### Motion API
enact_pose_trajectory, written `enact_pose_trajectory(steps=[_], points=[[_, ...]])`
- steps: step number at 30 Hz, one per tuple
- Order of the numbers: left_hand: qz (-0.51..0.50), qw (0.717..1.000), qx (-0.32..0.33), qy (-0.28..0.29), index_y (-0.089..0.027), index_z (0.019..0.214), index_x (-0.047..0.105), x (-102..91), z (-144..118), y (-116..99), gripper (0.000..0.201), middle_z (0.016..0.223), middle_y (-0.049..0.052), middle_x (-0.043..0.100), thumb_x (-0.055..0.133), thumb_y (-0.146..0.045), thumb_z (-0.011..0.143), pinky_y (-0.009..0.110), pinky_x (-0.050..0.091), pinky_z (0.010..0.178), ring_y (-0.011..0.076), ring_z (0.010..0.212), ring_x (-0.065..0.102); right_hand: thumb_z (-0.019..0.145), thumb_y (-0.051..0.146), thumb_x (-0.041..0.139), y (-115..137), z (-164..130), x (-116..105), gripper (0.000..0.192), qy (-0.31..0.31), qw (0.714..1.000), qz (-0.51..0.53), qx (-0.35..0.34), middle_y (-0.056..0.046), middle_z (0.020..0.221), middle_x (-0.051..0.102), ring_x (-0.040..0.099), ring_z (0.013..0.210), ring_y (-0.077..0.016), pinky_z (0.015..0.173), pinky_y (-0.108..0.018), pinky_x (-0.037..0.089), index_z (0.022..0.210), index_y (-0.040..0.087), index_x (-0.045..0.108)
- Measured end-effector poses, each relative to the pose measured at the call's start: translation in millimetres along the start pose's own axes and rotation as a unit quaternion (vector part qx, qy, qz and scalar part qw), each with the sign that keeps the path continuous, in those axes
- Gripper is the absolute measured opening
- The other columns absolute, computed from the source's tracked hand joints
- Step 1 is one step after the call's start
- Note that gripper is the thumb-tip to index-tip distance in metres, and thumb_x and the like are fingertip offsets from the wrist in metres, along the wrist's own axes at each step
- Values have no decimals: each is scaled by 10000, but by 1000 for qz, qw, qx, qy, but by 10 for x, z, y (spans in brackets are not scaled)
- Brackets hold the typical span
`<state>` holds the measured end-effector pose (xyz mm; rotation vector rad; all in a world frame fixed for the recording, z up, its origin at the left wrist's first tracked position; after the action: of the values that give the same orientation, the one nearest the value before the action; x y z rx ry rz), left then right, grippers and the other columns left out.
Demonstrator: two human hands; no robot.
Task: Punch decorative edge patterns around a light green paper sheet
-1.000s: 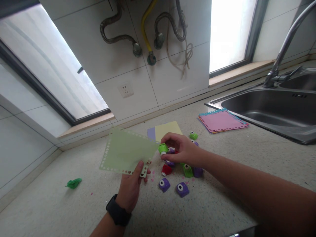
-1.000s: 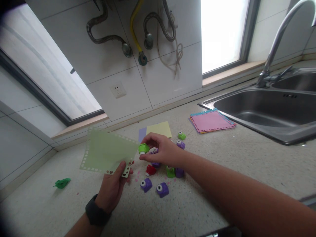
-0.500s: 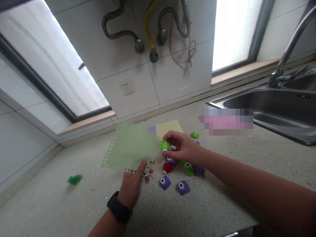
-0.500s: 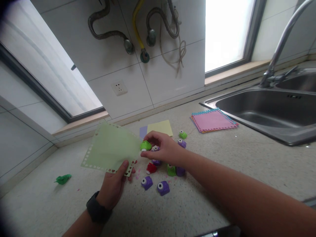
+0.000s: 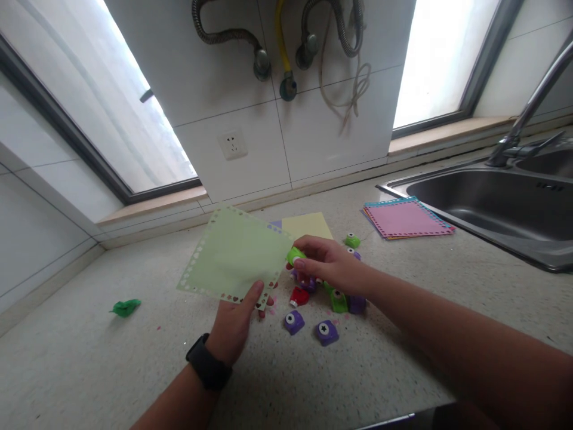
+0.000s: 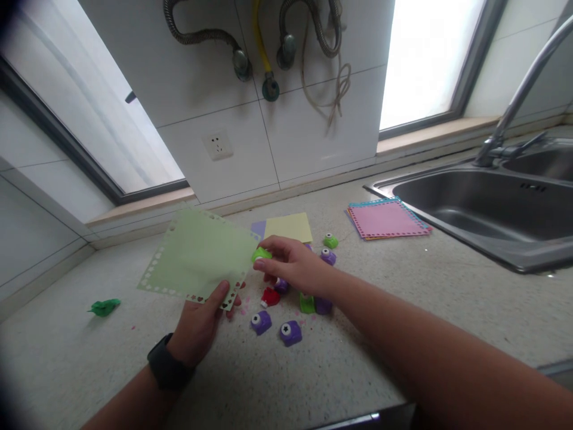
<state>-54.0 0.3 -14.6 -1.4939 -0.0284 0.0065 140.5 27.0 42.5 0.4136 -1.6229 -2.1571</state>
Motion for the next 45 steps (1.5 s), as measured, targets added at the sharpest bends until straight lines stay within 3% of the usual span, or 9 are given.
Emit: enact_pose_trajectory(steps=[4,8,12,22,29,38,45], points=[[20,1000,0,-11,-117,919,660,-12,4,-17,353,709,54,707,682,-457,826,239,478,467,125,515,581,848,382,703,24,-3,30,290,7,1000,16,2,-42,858,682,624,654,-130,606,-274,500,988,182,546],[39,999,7,-17,-119,857,677,-25,4,-51,348,676,48,701,679,-466,823,235,477,480,116,497,565,801,331,756,14,1,34,309,1,1000,26,-6,-19,882,652,627,740,-130,695,-287,518,971,185,543],[46,999,9,-12,-124,862,685,-24,3,-56,352,679,44,706,665,-475,838,231,472,489,113,503,564,755,329,797,-34,6,21,348,-7,1000,-9,-15,6,854,602,597,765,-137,712,-290,513,968,194,559],[53,998,4,18,-127,925,659,45,-24,-74,354,735,51,726,662,-471,844,251,490,494,143,539,610,873,438,664,-19,-30,53,285,18,996,-85,22,-27,793,646,617,739,-158,688,-310,501,921,166,592],[57,998,-32,25,-111,981,697,60,-58,-49,403,763,78,745,660,-486,836,268,510,554,164,585,648,941,499,545,-49,-26,87,317,14,999,-33,30,20,682,578,508,547,-112,522,-260,403,871,193,496],[39,998,-38,22,-168,841,718,34,-54,9,339,799,80,755,703,-502,787,304,542,580,196,613,679,905,497,600,-150,-29,96,358,12,996,-52,78,17,609,539,476,541,-116,506,-264,359,751,185,516],[46,998,-23,37,-187,853,734,59,-63,-17,308,766,74,751,695,-487,797,324,564,604,211,633,687,891,505,601,-158,-7,153,380,25,995,-64,78,23,554,501,428,505,-109,478,-266,306,705,182,526]])
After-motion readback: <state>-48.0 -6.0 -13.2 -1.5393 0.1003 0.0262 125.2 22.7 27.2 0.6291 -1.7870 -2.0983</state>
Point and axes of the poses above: each hand's wrist, its own z-axis towards the middle knuckle, its own x-axis out of the palm, y = z × x, the point moved 7 cm from there along z, towards the middle knuckle
